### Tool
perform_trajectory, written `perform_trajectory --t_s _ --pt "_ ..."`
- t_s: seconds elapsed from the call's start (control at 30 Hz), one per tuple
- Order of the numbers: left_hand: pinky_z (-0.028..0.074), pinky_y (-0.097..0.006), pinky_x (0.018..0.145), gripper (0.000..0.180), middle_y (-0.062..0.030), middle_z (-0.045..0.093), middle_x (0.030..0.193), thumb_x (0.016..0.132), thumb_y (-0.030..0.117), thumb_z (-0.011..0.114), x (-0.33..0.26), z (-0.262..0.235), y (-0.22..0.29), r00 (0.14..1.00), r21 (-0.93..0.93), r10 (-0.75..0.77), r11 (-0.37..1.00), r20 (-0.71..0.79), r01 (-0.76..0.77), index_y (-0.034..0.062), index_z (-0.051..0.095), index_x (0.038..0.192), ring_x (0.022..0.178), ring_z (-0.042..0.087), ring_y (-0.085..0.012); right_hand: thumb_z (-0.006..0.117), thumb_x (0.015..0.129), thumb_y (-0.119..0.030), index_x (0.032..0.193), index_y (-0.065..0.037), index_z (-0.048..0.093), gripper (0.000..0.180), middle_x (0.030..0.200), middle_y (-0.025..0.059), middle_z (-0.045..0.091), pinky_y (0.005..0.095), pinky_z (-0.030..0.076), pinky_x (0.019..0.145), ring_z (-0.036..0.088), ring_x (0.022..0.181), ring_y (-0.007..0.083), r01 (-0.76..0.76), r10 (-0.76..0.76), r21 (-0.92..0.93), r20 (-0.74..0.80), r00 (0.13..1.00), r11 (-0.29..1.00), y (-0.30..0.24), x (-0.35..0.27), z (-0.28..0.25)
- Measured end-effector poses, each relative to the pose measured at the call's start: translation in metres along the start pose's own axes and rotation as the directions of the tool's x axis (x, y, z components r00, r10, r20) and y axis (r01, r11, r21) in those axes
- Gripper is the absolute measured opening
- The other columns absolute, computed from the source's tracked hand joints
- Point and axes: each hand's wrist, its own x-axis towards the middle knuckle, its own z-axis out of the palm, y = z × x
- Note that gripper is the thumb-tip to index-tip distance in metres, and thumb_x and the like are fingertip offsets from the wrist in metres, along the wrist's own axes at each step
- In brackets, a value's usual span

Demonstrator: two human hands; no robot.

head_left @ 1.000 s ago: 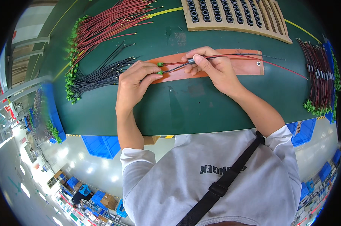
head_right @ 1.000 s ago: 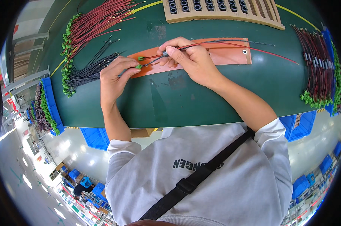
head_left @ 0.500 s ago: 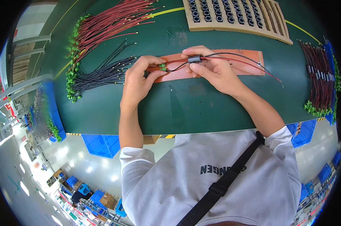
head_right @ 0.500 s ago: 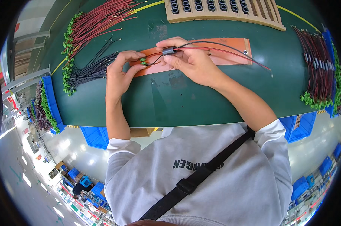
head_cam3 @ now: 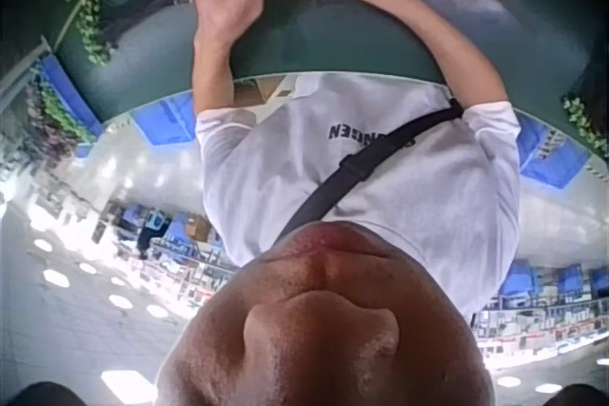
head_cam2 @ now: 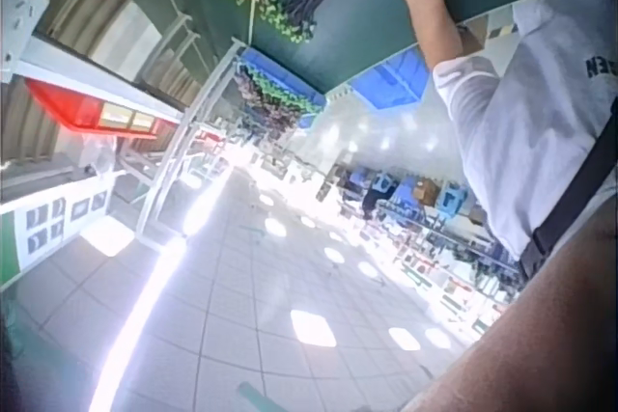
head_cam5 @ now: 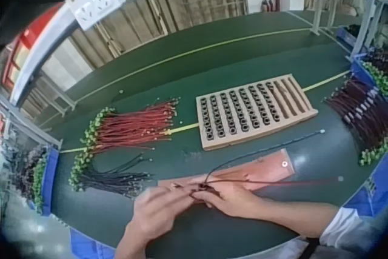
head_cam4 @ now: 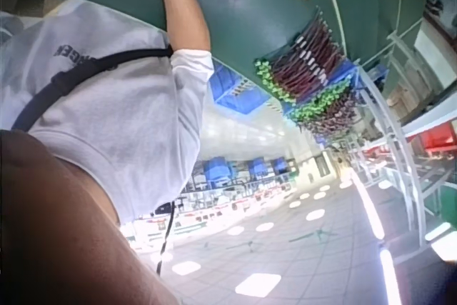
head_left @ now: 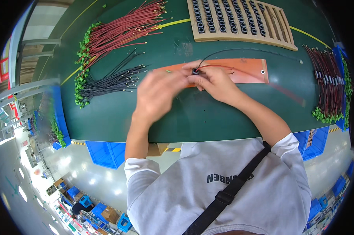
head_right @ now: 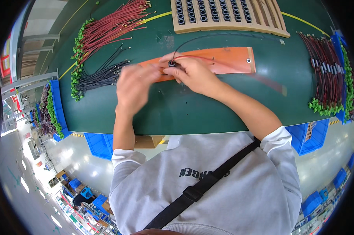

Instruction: The person assembles wire harnesses by hand at a workbench. They pick up red and black wires, insert them into a small black connector, and then attach a green plastic clip to the connector. The completed harnesses are placed into a blue bin on the right side of the table.

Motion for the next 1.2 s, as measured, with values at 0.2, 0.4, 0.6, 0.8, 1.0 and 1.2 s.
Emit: perform_trajectory --t_s 0.2,0.4,0.6,0.8,1.0,1.2 --pt "0.054 -0.034 0.077 0.048 -0.0086 0.067 0.128 0.074 0.011 0.068 0.05 0.008 0.026 0.94 0.3 0.186 0.914 0.285 -0.272 0.005 0.071 0.122 0.09 0.063 -0.0199 0.065 0.098 -0.014 0.111 0.001 0.064 0.02 0.09 0.0134 0.074 0.0363 0.055 0.069 0.073 0.077 0.0236 0.107 -0.12 -0.197 -0.056 0.991 0.974 0.023 -0.001 -0.002" --pt "0.054 -0.035 0.072 0.047 -0.0118 0.069 0.116 0.071 0.01 0.068 0.037 -0.007 -0.037 0.955 0.39 0.208 0.878 0.213 -0.278 0.0008 0.071 0.118 0.082 0.063 -0.0225 0.061 0.104 -0.024 0.098 -0.001 0.062 0.024 0.072 0.0084 0.065 0.034 0.049 0.061 0.062 0.063 0.017 0.143 -0.146 -0.049 -0.058 0.988 0.988 0.01 0.0 0.006" --pt "0.055 -0.036 0.072 0.043 -0.0107 0.066 0.115 0.073 0.002 0.065 0.021 -0.029 -0.079 0.985 0.502 0.098 0.85 0.141 -0.156 -0.0009 0.069 0.116 0.085 0.065 -0.0238 0.059 0.104 -0.023 0.095 0.001 0.064 0.026 0.076 0.0085 0.06 0.0337 0.048 0.061 0.061 0.063 0.017 0.213 -0.222 -0.178 -0.033 0.975 0.961 0.007 -0.002 -0.005" --pt "0.056 -0.035 0.069 0.039 -0.0102 0.064 0.106 0.075 0.001 0.065 0.004 -0.044 -0.085 0.986 0.561 0.003 0.822 0.166 -0.097 -0.0003 0.069 0.114 0.084 0.067 -0.0242 0.063 0.102 -0.019 0.1 0.004 0.068 0.024 0.082 0.0077 0.059 0.0295 0.046 0.059 0.061 0.063 0.0139 0.096 -0.106 -0.144 -0.058 0.993 0.985 -0.002 -0.003 -0.007" --pt "0.057 -0.031 0.066 0.023 -0.0095 0.067 0.095 0.086 -0.005 0.067 -0.006 -0.051 -0.062 0.786 -0.019 -0.55 0.816 0.281 0.578 -0.0012 0.068 0.109 0.075 0.071 -0.0202 0.064 0.103 -0.022 0.097 0.003 0.068 0.026 0.076 0.0037 0.062 0.0267 0.046 0.051 0.059 0.056 0.0087 0.009 -0.009 0.003 -0.145 0.989 1.0 0.008 0.002 -0.008" --pt "0.063 -0.031 0.075 0.012 -0.0125 0.071 0.098 0.092 -0.006 0.068 -0.007 -0.017 -0.005 0.533 -0.736 -0.703 0.019 0.472 0.677 -0.0039 0.065 0.103 0.085 0.075 -0.0228 0.063 0.105 -0.025 0.094 0.0 0.064 0.027 0.076 0.003 0.062 0.023 0.044 0.049 0.057 0.056 0.0071 -0.117 0.139 0.273 -0.061 0.988 0.955 0.003 0.009 -0.013"
